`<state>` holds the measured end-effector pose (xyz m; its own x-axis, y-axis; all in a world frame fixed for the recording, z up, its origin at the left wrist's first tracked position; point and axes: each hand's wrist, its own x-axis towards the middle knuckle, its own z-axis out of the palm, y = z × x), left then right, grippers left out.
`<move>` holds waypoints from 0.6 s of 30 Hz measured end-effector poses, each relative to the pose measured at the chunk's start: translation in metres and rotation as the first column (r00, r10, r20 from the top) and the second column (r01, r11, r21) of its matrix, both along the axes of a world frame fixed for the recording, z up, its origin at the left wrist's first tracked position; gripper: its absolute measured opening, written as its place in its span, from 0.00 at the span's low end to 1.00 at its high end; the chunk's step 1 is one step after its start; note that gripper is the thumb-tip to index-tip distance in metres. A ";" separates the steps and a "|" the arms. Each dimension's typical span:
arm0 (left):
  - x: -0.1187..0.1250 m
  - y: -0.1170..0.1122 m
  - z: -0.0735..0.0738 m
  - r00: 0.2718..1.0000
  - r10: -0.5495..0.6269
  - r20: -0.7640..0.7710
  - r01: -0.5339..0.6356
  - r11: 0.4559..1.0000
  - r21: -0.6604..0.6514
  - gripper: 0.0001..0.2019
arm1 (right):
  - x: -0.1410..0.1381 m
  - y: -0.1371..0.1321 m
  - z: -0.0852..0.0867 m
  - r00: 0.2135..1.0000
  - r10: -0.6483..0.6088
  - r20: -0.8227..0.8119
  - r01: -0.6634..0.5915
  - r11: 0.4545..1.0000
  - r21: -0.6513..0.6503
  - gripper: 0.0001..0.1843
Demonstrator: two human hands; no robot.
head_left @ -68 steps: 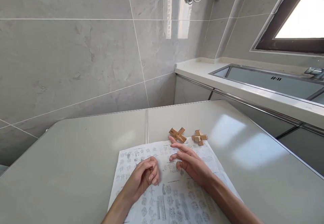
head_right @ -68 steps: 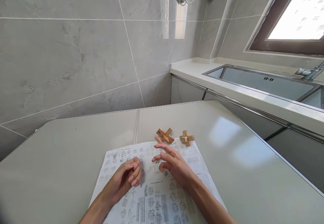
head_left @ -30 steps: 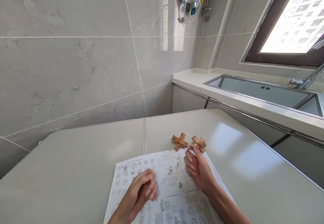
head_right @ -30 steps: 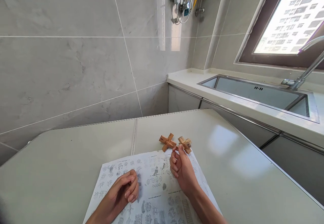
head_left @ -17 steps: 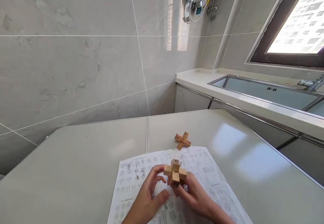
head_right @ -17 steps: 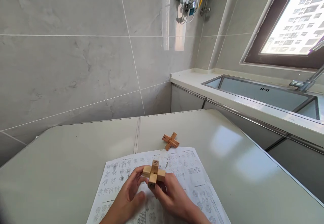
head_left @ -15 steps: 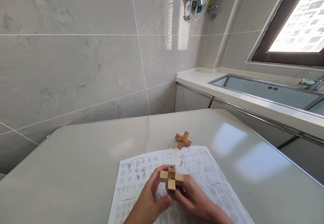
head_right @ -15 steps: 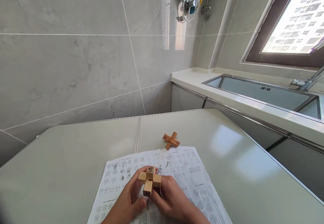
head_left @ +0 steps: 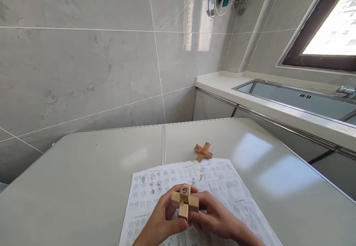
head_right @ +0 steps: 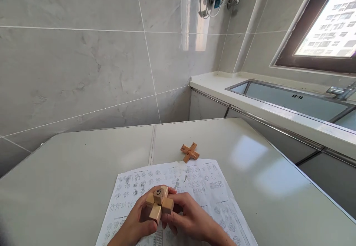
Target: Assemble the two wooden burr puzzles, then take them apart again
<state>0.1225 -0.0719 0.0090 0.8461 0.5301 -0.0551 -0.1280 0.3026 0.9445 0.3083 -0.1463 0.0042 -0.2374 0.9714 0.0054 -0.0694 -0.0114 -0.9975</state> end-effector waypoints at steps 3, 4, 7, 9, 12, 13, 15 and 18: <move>0.000 -0.001 0.000 1.000 0.027 -0.003 -0.027 1.000 -0.007 0.37 | -0.001 0.002 -0.009 0.995 -0.101 0.024 0.102 0.995 -0.022 0.12; 0.001 -0.002 -0.001 0.999 0.044 -0.005 -0.044 0.999 -0.002 0.36 | -0.001 0.003 -0.012 0.990 -0.140 0.033 0.141 0.990 -0.014 0.11; 0.002 -0.004 -0.004 0.992 0.122 -0.036 -0.121 0.992 0.036 0.36 | 0.000 0.004 -0.020 0.974 -0.228 0.018 0.228 0.974 0.005 0.09; 0.003 -0.005 -0.007 0.981 0.182 -0.071 -0.176 0.981 0.079 0.37 | 0.001 0.004 -0.022 0.971 -0.241 -0.003 0.241 0.970 0.012 0.09; 0.002 -0.005 -0.010 0.966 0.246 -0.085 -0.235 0.965 0.119 0.36 | 0.002 0.003 -0.023 0.979 -0.204 -0.010 0.205 0.978 0.040 0.06; 0.002 -0.004 -0.010 0.962 0.260 -0.077 -0.250 0.960 0.126 0.35 | 0.002 0.003 -0.022 0.982 -0.190 -0.014 0.191 0.980 0.047 0.07; 0.000 -0.001 -0.011 0.959 0.278 -0.060 -0.268 0.953 0.142 0.35 | 0.001 0.002 -0.022 0.984 -0.177 -0.031 0.178 0.983 0.052 0.12; -0.001 0.001 -0.011 0.958 0.274 -0.079 -0.259 0.952 0.159 0.35 | 0.000 0.002 -0.024 0.981 -0.185 -0.057 0.187 0.981 0.043 0.14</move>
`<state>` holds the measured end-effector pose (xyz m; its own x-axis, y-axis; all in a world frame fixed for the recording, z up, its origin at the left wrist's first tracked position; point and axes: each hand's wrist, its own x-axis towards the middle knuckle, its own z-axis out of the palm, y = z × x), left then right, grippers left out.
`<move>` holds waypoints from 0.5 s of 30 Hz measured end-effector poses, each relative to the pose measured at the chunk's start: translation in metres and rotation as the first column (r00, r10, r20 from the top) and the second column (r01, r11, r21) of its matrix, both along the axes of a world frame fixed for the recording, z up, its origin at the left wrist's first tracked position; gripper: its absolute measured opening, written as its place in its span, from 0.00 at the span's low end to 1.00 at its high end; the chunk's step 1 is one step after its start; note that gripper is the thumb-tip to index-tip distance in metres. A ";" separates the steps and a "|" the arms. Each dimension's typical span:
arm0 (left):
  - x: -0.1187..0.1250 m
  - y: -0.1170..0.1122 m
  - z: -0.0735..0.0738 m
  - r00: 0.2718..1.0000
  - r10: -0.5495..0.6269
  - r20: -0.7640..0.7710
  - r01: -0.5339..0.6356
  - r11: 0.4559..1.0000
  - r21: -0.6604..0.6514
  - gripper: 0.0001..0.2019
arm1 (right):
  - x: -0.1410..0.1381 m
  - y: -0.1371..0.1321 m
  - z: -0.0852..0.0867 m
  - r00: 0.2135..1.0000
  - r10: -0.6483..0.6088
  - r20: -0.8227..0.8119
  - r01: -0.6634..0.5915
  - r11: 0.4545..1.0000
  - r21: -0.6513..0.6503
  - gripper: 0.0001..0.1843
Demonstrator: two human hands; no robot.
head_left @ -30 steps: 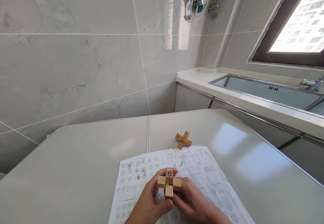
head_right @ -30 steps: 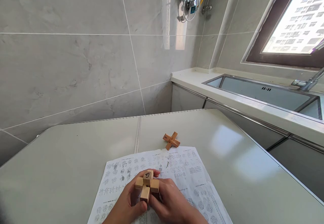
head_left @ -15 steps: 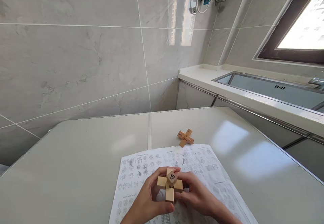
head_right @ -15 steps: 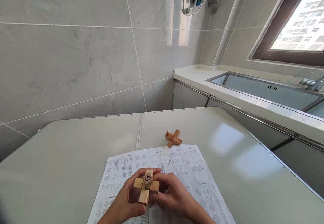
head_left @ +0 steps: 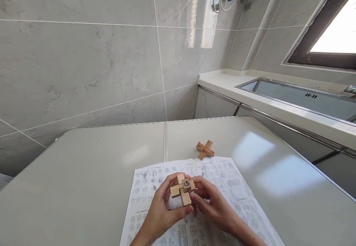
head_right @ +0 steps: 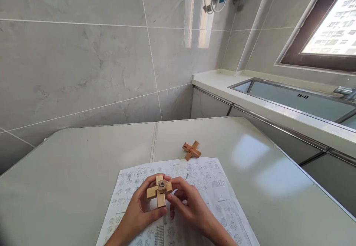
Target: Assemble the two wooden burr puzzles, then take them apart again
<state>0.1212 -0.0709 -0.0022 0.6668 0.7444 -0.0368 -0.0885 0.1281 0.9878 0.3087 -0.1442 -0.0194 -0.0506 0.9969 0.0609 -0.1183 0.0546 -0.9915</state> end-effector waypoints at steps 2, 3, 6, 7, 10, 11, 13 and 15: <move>0.001 0.000 0.001 0.999 -0.007 -0.035 0.007 1.000 -0.002 0.35 | 0.001 0.000 -0.001 1.000 -0.006 -0.011 0.006 1.000 -0.006 0.14; 0.001 -0.001 0.003 0.998 -0.009 -0.056 0.010 1.000 0.003 0.35 | 0.001 0.001 -0.002 1.000 -0.013 -0.015 0.013 1.000 -0.009 0.14; 0.003 -0.003 0.009 0.992 -0.016 -0.128 0.024 0.998 0.058 0.31 | 0.003 0.000 -0.001 0.999 -0.048 -0.011 0.048 0.999 -0.012 0.16; 0.003 -0.003 0.010 0.988 -0.012 -0.157 0.026 0.996 0.086 0.31 | 0.004 0.000 0.000 0.998 -0.067 -0.001 0.067 0.998 -0.009 0.17; 0.002 0.000 0.012 0.960 0.074 -0.271 -0.007 0.971 0.239 0.28 | 0.007 0.000 0.000 0.991 -0.129 0.042 0.129 0.992 0.008 0.19; 0.001 0.003 0.010 0.939 0.137 -0.314 -0.030 0.946 0.321 0.27 | 0.007 0.000 0.000 0.988 -0.147 0.055 0.147 0.989 0.006 0.20; -0.002 0.008 0.003 0.878 0.288 -0.382 -0.064 0.862 0.502 0.27 | 0.008 0.001 -0.001 0.984 -0.163 0.073 0.164 0.986 -0.011 0.22; -0.004 0.014 -0.006 0.809 0.407 -0.424 -0.053 0.770 0.636 0.27 | 0.009 0.001 -0.002 0.983 -0.163 0.082 0.166 0.986 -0.029 0.23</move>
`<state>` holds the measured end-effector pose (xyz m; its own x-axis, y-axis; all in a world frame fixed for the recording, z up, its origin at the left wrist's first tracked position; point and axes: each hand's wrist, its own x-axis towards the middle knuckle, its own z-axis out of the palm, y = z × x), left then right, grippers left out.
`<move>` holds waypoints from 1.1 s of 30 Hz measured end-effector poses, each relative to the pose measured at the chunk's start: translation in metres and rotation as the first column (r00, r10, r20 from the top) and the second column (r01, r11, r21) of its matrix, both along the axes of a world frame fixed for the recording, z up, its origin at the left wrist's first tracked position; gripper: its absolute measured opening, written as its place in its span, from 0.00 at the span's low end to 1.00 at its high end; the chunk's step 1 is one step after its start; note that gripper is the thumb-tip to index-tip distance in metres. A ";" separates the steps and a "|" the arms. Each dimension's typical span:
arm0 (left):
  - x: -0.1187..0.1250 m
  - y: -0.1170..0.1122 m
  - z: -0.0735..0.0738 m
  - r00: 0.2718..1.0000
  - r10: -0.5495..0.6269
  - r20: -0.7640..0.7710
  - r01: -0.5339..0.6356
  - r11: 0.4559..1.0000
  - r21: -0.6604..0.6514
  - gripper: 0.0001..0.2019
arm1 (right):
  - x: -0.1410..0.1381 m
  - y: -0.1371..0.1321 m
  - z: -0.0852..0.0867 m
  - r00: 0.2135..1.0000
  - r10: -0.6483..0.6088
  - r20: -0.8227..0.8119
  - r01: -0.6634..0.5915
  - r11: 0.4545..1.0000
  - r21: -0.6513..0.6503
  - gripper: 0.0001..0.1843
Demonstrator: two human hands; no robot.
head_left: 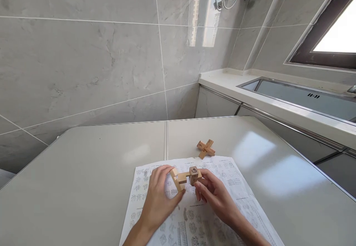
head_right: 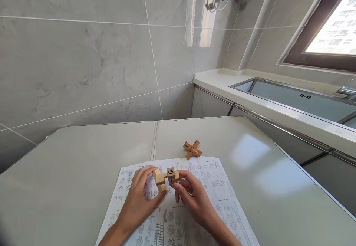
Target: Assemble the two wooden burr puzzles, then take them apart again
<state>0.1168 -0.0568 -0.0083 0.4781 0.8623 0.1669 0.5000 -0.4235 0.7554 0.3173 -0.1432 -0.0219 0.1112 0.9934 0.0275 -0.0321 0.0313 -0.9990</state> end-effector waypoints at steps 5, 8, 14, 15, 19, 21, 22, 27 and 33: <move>-0.006 0.007 -0.020 0.980 0.098 -0.172 -0.061 0.977 0.204 0.25 | 0.000 0.000 -0.001 1.000 0.015 0.000 -0.015 1.000 -0.017 0.24; -0.006 0.007 -0.026 0.968 0.113 -0.222 -0.050 0.960 0.274 0.25 | 0.000 0.000 -0.001 1.000 0.019 0.003 -0.019 0.999 -0.026 0.24; -0.004 0.002 -0.017 0.980 0.087 -0.178 -0.041 0.968 0.247 0.32 | -0.001 0.001 -0.002 1.000 0.009 0.008 -0.009 0.999 -0.046 0.25; -0.003 0.000 -0.014 0.986 0.072 -0.153 -0.035 0.972 0.232 0.31 | -0.001 0.002 -0.002 1.000 0.004 0.015 -0.003 0.999 -0.049 0.25; -0.002 -0.007 0.000 0.998 -0.048 -0.040 0.056 0.967 0.250 0.21 | -0.003 0.002 0.001 0.999 -0.006 0.051 0.009 0.998 -0.060 0.24; -0.001 -0.010 0.005 0.993 -0.120 0.012 0.112 0.957 0.266 0.16 | -0.004 0.001 0.003 0.998 -0.008 0.062 0.011 0.998 -0.056 0.25; -0.001 -0.010 0.007 0.988 -0.147 0.037 0.132 0.955 0.266 0.13 | -0.005 0.001 0.003 0.998 -0.006 0.066 0.010 0.999 -0.053 0.25; 0.001 -0.010 0.011 0.972 -0.193 0.136 0.165 0.968 0.191 0.08 | -0.004 0.000 0.003 0.997 0.038 0.075 -0.033 0.998 -0.059 0.25; 0.003 -0.009 0.017 0.962 -0.169 0.214 0.162 0.985 0.050 0.09 | 0.001 -0.001 0.006 0.990 0.142 0.007 -0.141 0.988 -0.063 0.24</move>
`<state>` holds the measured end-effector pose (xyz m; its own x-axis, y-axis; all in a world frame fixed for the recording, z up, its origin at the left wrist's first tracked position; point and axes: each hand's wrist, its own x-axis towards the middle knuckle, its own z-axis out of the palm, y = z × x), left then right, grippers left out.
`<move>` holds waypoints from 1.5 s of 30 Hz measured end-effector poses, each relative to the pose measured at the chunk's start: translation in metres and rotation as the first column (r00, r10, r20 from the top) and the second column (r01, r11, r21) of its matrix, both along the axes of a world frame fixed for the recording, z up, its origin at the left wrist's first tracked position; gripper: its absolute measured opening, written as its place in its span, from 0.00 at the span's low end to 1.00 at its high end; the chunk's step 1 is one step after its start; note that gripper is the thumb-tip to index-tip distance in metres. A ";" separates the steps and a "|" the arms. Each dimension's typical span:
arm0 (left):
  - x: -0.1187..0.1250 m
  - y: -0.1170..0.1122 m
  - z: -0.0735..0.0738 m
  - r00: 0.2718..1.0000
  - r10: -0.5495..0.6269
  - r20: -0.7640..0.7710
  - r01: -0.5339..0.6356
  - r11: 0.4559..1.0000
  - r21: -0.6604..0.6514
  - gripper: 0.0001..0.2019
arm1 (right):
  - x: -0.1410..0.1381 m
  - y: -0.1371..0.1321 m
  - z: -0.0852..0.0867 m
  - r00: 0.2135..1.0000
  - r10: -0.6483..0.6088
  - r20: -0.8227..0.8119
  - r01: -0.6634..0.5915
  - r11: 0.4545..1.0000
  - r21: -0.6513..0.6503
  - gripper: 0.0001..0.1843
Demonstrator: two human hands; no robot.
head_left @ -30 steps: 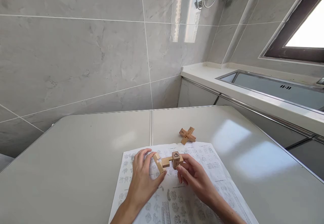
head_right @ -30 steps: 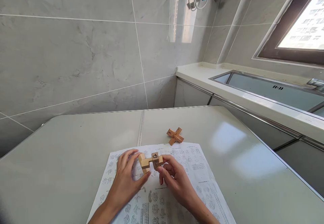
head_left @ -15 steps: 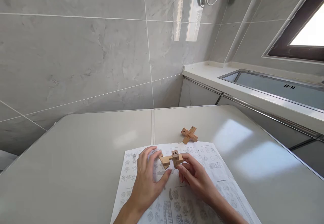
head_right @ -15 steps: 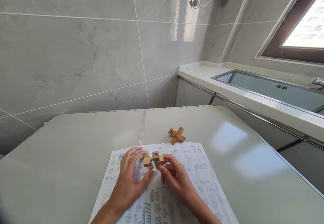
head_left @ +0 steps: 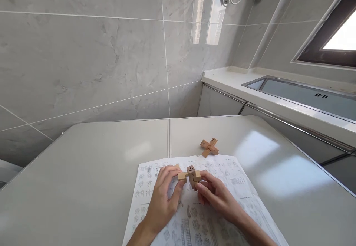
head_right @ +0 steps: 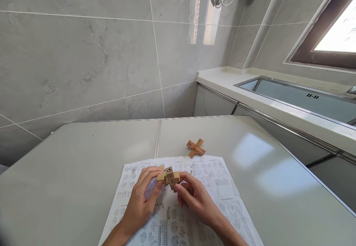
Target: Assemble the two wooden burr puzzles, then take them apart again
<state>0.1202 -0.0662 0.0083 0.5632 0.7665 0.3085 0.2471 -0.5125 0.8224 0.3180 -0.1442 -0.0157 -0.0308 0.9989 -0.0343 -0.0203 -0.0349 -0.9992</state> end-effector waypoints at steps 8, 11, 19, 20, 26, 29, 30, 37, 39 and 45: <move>-0.001 0.002 0.003 1.000 0.003 0.013 -0.001 0.994 -0.108 0.11 | 0.000 -0.003 0.007 0.998 0.059 0.001 -0.059 0.998 -0.005 0.22; -0.001 0.000 0.002 1.000 0.002 0.010 -0.001 0.995 -0.101 0.10 | -0.007 -0.006 0.005 0.988 -0.024 0.153 0.017 0.999 0.043 0.20; -0.004 0.007 -0.003 0.976 0.217 -0.028 -0.215 0.974 0.066 0.08 | -0.015 -0.007 0.002 0.979 -0.127 0.157 0.121 0.991 0.048 0.21; -0.006 0.011 -0.004 0.960 0.277 -0.034 -0.272 0.956 0.107 0.08 | -0.013 -0.006 0.003 0.976 -0.157 0.154 0.153 0.988 0.037 0.21; -0.019 0.034 -0.010 0.887 0.455 -0.073 -0.394 0.832 0.390 0.07 | -0.003 0.001 -0.002 0.888 -0.312 0.339 0.313 0.948 0.052 0.24; -0.022 0.038 -0.012 0.863 0.491 -0.120 -0.365 0.770 0.524 0.06 | -0.001 0.001 -0.007 0.806 -0.329 0.492 0.326 0.941 0.096 0.21; -0.023 0.038 -0.013 0.858 0.496 -0.135 -0.350 0.755 0.555 0.06 | -0.001 0.001 -0.008 0.775 -0.328 0.541 0.325 0.940 0.105 0.20; -0.017 0.029 -0.011 0.869 0.434 -0.237 -0.214 0.762 0.612 0.10 | -0.002 -0.001 -0.014 0.631 -0.317 0.708 0.323 0.937 0.131 0.13; -0.015 0.026 -0.011 0.885 0.383 -0.266 -0.169 0.796 0.581 0.11 | -0.003 -0.001 -0.015 0.613 -0.309 0.727 0.330 0.936 0.121 0.12; -0.014 0.017 -0.012 0.923 0.211 -0.321 -0.059 0.904 0.423 0.10 | -0.004 -0.001 -0.016 0.585 -0.312 0.749 0.321 0.937 0.139 0.11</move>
<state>0.1062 -0.0488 -0.0036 0.5917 0.6971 0.4048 0.5706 -0.7169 0.4006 0.3137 -0.1455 -0.0317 0.3281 0.9400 0.0939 0.7211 -0.1850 -0.6677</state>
